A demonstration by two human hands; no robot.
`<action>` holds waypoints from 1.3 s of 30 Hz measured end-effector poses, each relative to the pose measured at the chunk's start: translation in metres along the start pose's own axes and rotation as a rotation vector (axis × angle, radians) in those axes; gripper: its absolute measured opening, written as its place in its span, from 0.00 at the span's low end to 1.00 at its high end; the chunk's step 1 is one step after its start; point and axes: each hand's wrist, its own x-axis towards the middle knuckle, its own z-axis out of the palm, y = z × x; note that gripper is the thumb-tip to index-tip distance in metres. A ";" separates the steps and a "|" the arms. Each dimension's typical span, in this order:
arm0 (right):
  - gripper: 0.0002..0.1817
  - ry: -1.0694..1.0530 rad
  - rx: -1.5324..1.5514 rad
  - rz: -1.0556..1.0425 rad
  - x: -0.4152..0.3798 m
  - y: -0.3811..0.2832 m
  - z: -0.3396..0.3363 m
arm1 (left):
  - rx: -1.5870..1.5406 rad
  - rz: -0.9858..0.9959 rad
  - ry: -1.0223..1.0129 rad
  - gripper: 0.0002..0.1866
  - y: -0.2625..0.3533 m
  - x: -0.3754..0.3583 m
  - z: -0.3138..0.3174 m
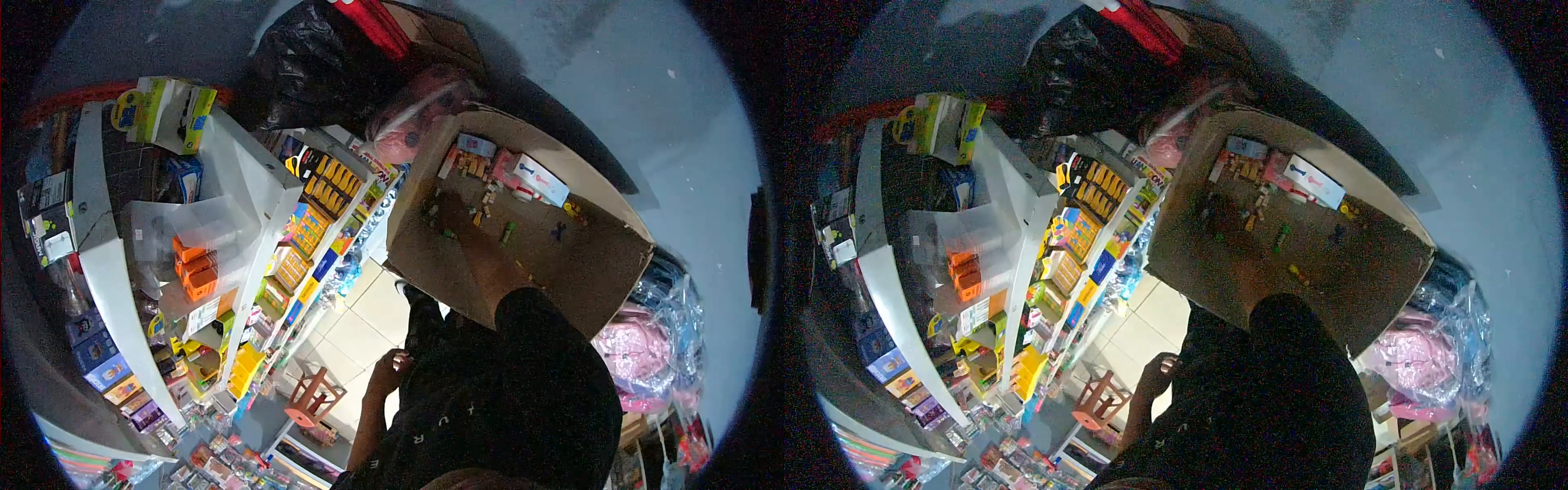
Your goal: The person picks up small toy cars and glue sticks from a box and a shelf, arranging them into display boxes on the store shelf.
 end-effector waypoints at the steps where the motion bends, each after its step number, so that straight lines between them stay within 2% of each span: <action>1: 0.31 -0.050 -0.009 0.012 -0.006 -0.007 -0.009 | -0.005 -0.003 -0.003 0.13 0.003 0.000 0.000; 3: 0.31 -0.148 -0.027 0.029 -0.014 -0.017 -0.018 | -0.018 -0.009 -0.004 0.13 0.009 -0.001 0.000; 6: 0.30 0.040 -0.079 -0.007 -0.025 -0.007 -0.003 | -0.022 0.015 0.028 0.13 0.020 -0.005 -0.003; 9: 0.29 0.286 0.261 -0.048 -0.039 0.034 0.014 | -0.091 0.083 0.045 0.14 0.020 -0.005 -0.007; 12: 0.28 0.211 0.589 0.262 -0.072 0.019 -0.036 | -0.060 0.121 0.062 0.14 0.019 0.003 -0.007; 14: 0.27 0.136 0.474 0.276 -0.080 0.027 -0.049 | -0.039 0.134 0.037 0.14 0.024 0.011 -0.010; 18: 0.27 0.005 0.232 0.304 -0.092 0.063 -0.070 | -0.236 0.152 -0.029 0.13 0.027 0.040 -0.010; 20: 0.27 0.033 0.614 0.455 -0.124 0.010 -0.128 | -0.302 0.326 -0.027 0.12 0.056 0.048 -0.017; 21: 0.27 0.070 0.666 0.426 -0.137 -0.008 -0.140 | -0.505 0.321 -0.111 0.14 0.051 0.062 -0.016; 22: 0.27 0.105 0.718 0.396 -0.149 -0.023 -0.150 | -0.657 0.407 -0.141 0.15 0.073 0.062 -0.020; 24: 0.27 0.217 0.530 0.128 -0.155 -0.042 -0.153 | -0.622 0.539 -0.138 0.19 0.108 0.064 -0.031; 26: 0.27 0.150 0.579 0.158 -0.185 -0.116 -0.197 | -0.894 0.601 -0.118 0.22 0.140 0.064 -0.030; 27: 0.28 0.110 0.602 0.169 -0.202 -0.163 -0.221 | -1.047 0.534 -0.108 0.24 0.156 0.059 -0.030; 28: 0.25 0.057 0.679 0.159 -0.216 -0.202 -0.236 | -1.201 0.466 -0.098 0.26 0.170 0.052 -0.032; 30: 0.21 -0.064 0.833 0.147 -0.239 -0.265 -0.241 | -1.353 0.491 -0.151 0.24 0.191 0.030 -0.040; 33: 0.23 0.177 0.201 -0.254 -0.239 -0.297 -0.180 | -1.650 0.448 -0.249 0.21 0.171 0.031 -0.051; 36: 0.26 0.074 0.067 -0.358 -0.238 -0.321 -0.138 | -1.845 0.446 -0.352 0.20 0.144 0.006 -0.067; 37: 0.25 -0.018 -0.037 -0.288 -0.248 -0.341 -0.133 | -1.908 0.441 -0.377 0.20 0.126 0.006 -0.068; 38: 0.26 -0.031 -0.052 -0.316 -0.251 -0.346 -0.116 | -1.971 0.437 -0.400 0.21 0.106 0.006 -0.068; 39: 0.27 -0.045 -0.066 -0.346 -0.251 -0.349 -0.093 | -1.962 0.430 -0.353 0.20 0.092 -0.006 -0.070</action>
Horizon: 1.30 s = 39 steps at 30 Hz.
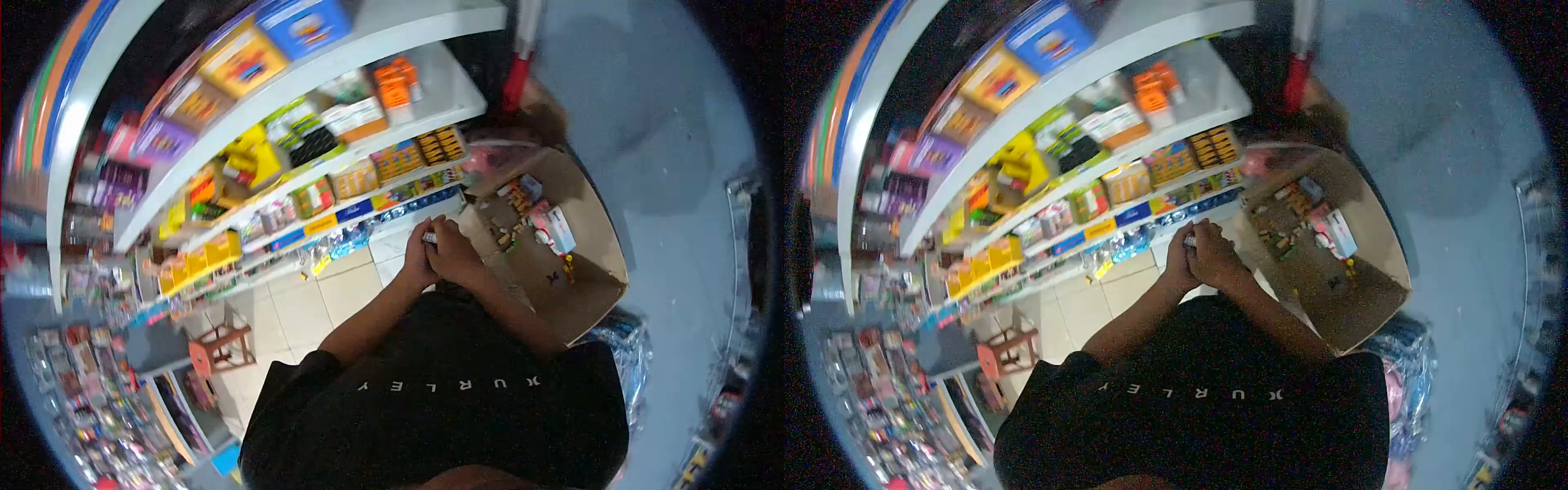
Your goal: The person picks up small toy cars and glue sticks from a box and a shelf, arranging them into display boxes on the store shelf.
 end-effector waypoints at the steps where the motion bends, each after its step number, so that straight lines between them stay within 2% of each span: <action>1: 0.28 -0.014 -0.011 -0.031 0.000 -0.010 0.016 | -0.043 0.010 0.004 0.21 0.007 -0.014 -0.014; 3: 0.30 -0.090 -0.005 -0.104 -0.004 -0.035 0.038 | -0.122 0.029 0.002 0.22 0.022 -0.040 -0.044; 6: 0.31 -0.209 0.076 -0.221 -0.005 -0.057 0.073 | -0.091 0.074 0.149 0.21 0.040 -0.087 -0.076; 7: 0.32 -0.254 0.119 -0.254 -0.007 -0.067 0.080 | -0.045 0.120 0.137 0.21 0.043 -0.101 -0.085; 9: 0.38 -0.375 0.170 -0.237 -0.012 -0.081 0.089 | 0.050 0.197 0.130 0.21 0.049 -0.127 -0.100; 10: 0.40 -0.448 0.195 -0.222 -0.011 -0.084 0.095 | -0.133 0.133 0.170 0.19 0.052 -0.140 -0.092; 12: 0.45 -0.541 0.244 -0.196 -0.018 -0.106 0.091 | -0.137 0.126 0.112 0.19 0.054 -0.157 -0.112; 13: 0.44 -0.550 0.245 -0.210 -0.021 -0.107 0.098 | -0.135 0.124 0.079 0.18 0.058 -0.165 -0.123; 14: 0.43 -0.557 0.247 -0.225 -0.024 -0.105 0.105 | -0.151 0.025 -0.174 0.19 0.062 -0.167 -0.155; 17: 0.40 -0.636 0.252 -0.194 -0.038 -0.130 0.103 | 0.000 -0.023 -0.141 0.19 0.073 -0.218 -0.121; 19: 0.40 -0.699 0.270 -0.150 -0.043 -0.140 0.106 | 0.019 0.014 0.030 0.21 0.070 -0.232 -0.125; 20: 0.36 -0.664 0.281 -0.164 -0.046 -0.140 0.112 | 0.034 0.032 0.112 0.21 0.069 -0.236 -0.128; 23: 0.29 -0.576 0.275 -0.235 -0.053 -0.141 0.126 | 0.031 0.003 0.027 0.23 0.073 -0.249 -0.141; 25: 0.25 -0.538 0.235 -0.314 -0.054 -0.151 0.127 | 0.056 0.026 0.056 0.24 0.076 -0.260 -0.143; 31: 0.19 -0.554 0.293 -0.297 -0.058 -0.181 0.129 | 0.062 0.043 0.092 0.22 0.086 -0.276 -0.156; 34: 0.19 -0.585 0.368 -0.059 -0.060 -0.183 0.141 | 0.113 0.004 0.166 0.20 0.089 -0.276 -0.159; 36: 0.18 -0.500 0.328 -0.203 -0.059 -0.176 0.149 | 0.114 -0.028 0.198 0.19 0.089 -0.276 -0.155; 38: 0.18 -0.411 0.290 -0.343 -0.056 -0.164 0.157 | 0.109 -0.030 0.141 0.19 0.088 -0.268 -0.166; 39: 0.17 -0.420 0.245 -0.342 -0.052 -0.164 0.153 | 0.106 -0.028 0.112 0.19 0.090 -0.266 -0.163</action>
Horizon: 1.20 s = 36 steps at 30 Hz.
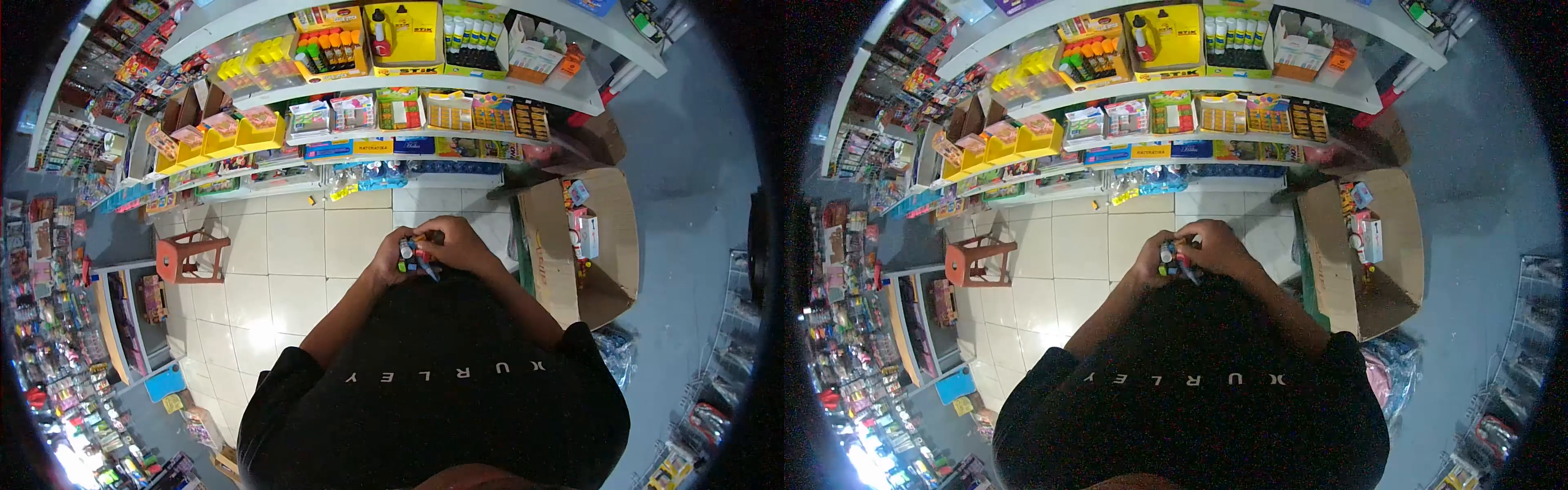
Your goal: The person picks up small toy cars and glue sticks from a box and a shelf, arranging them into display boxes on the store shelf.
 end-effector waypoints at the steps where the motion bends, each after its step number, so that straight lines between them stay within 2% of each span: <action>1: 0.16 -0.018 -0.041 0.011 0.002 -0.002 -0.006 | 0.009 -0.013 0.081 0.19 0.001 0.003 0.005; 4: 0.14 -0.092 -0.005 0.084 0.013 -0.008 -0.026 | -0.012 0.003 0.108 0.19 0.012 0.004 0.031; 5: 0.13 -0.122 0.034 0.117 0.017 -0.008 -0.031 | -0.037 -0.016 -0.001 0.18 0.016 0.012 0.019; 8: 0.12 -0.153 0.037 0.028 0.036 0.007 -0.038 | 0.033 0.035 0.123 0.19 0.028 0.018 0.031; 11: 0.13 -0.072 0.093 -0.002 0.059 0.011 -0.066 | -0.092 0.056 0.041 0.20 0.042 0.041 0.019; 14: 0.13 0.160 0.212 0.016 0.073 0.029 -0.095 | -0.254 0.070 -0.002 0.21 0.052 0.054 0.023; 15: 0.13 0.164 0.256 0.093 0.079 0.045 -0.104 | -0.246 0.079 0.035 0.23 0.055 0.058 0.025; 19: 0.12 0.294 0.159 0.063 0.103 0.110 -0.141 | -0.293 0.081 0.076 0.23 0.063 0.069 0.031; 23: 0.11 0.404 0.328 0.250 0.121 0.208 -0.156 | -0.281 0.144 0.093 0.22 0.069 0.079 0.038; 26: 0.09 0.479 0.554 0.142 0.131 0.265 -0.158 | -0.327 0.163 0.104 0.21 0.073 0.091 0.035; 27: 0.13 0.502 0.447 0.253 0.131 0.271 -0.163 | -0.364 0.172 0.140 0.20 0.074 0.093 0.040; 30: 0.12 0.594 0.299 0.245 0.138 0.291 -0.170 | -0.389 0.187 0.095 0.20 0.078 0.100 0.042; 33: 0.12 0.578 0.249 0.246 0.150 0.331 -0.174 | -0.355 0.183 0.082 0.20 0.092 0.097 0.043; 36: 0.12 0.663 0.052 0.301 0.157 0.317 -0.185 | -0.373 0.216 0.095 0.20 0.107 0.091 0.030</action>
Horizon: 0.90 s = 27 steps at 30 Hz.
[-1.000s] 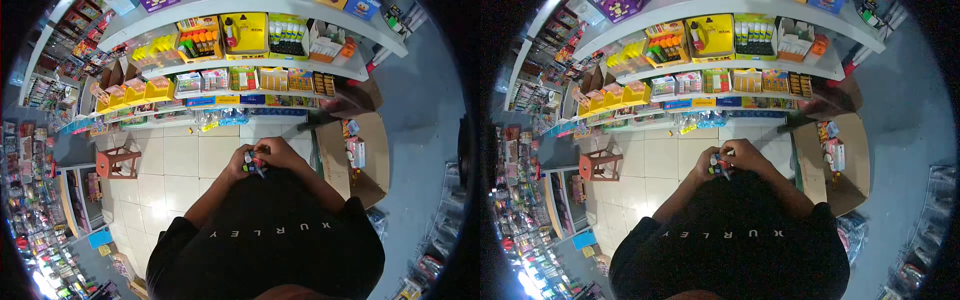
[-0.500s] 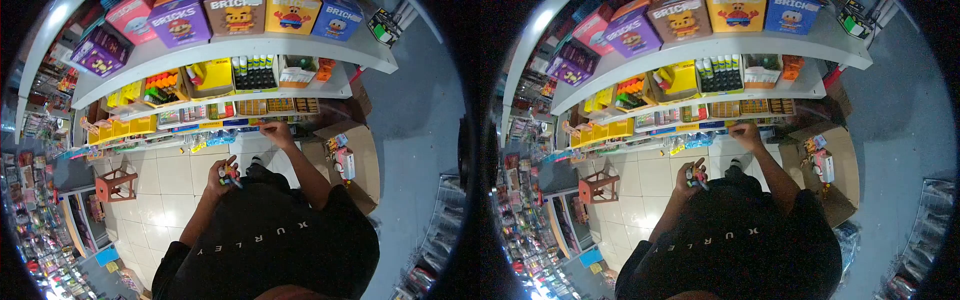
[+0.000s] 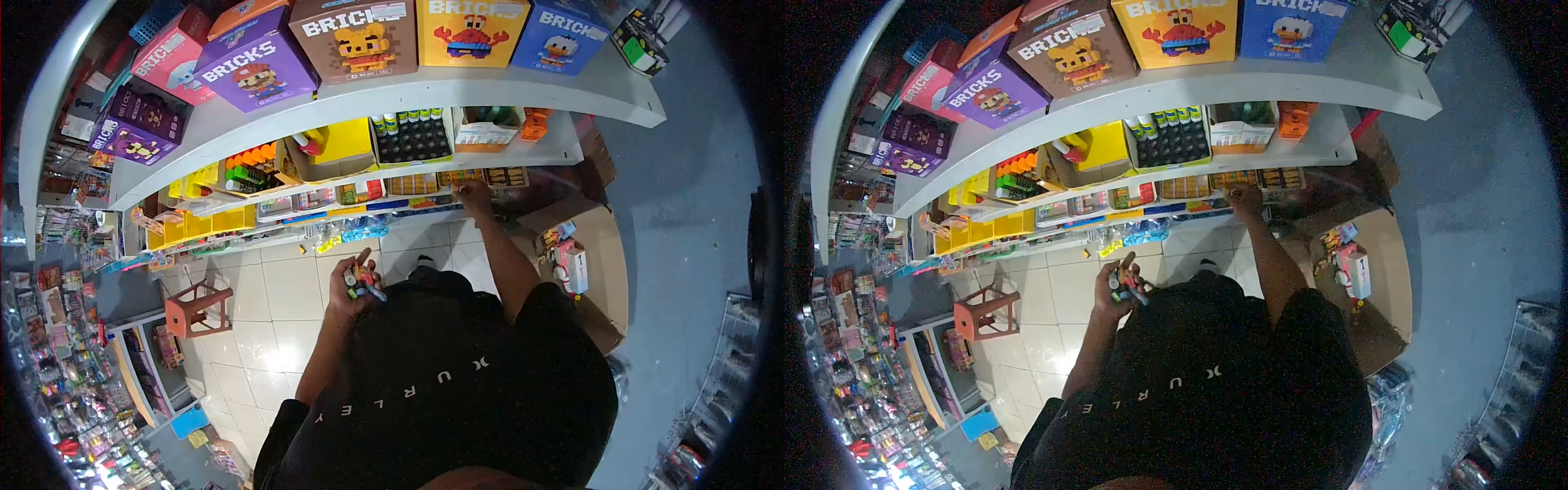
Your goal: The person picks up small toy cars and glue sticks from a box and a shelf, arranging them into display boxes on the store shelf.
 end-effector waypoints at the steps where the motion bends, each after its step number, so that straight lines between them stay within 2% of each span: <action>1: 0.12 0.027 -0.143 -0.090 0.005 -0.008 -0.002 | -0.008 -0.002 -0.018 0.21 0.008 -0.001 -0.005; 4: 0.16 0.124 -0.399 -0.283 0.036 -0.008 0.002 | -0.015 0.024 -0.010 0.21 0.025 -0.007 -0.009; 5: 0.20 0.026 -0.724 -0.196 0.047 -0.010 0.002 | 0.016 0.058 0.000 0.20 0.029 -0.007 -0.012; 8: 0.22 0.260 -0.561 -0.454 0.085 0.037 0.031 | -0.034 0.084 0.000 0.20 0.037 -0.007 -0.024; 10: 0.21 0.331 -0.517 -0.509 0.094 0.037 0.043 | -0.044 0.095 -0.010 0.19 0.039 -0.010 -0.022; 19: 0.19 0.259 -0.421 -0.298 0.090 0.008 0.052 | -0.013 0.131 0.080 0.19 0.049 -0.016 -0.006; 20: 0.19 0.233 -0.370 -0.262 0.089 0.007 0.050 | -0.002 0.118 0.007 0.19 0.053 -0.008 -0.020; 23: 0.19 0.127 -0.182 -0.168 0.076 -0.002 0.044 | 0.023 0.115 -0.018 0.20 0.054 -0.008 0.003; 24: 0.19 0.128 -0.225 -0.240 0.067 -0.008 0.044 | 0.061 0.120 -0.039 0.20 0.054 -0.006 0.010; 26: 0.17 0.292 -0.567 -0.562 0.047 -0.020 0.049 | 0.101 0.128 0.063 0.20 0.056 -0.006 0.024; 27: 0.14 0.172 -0.383 -0.447 0.032 -0.031 0.051 | 0.109 0.117 0.029 0.20 0.058 -0.002 0.024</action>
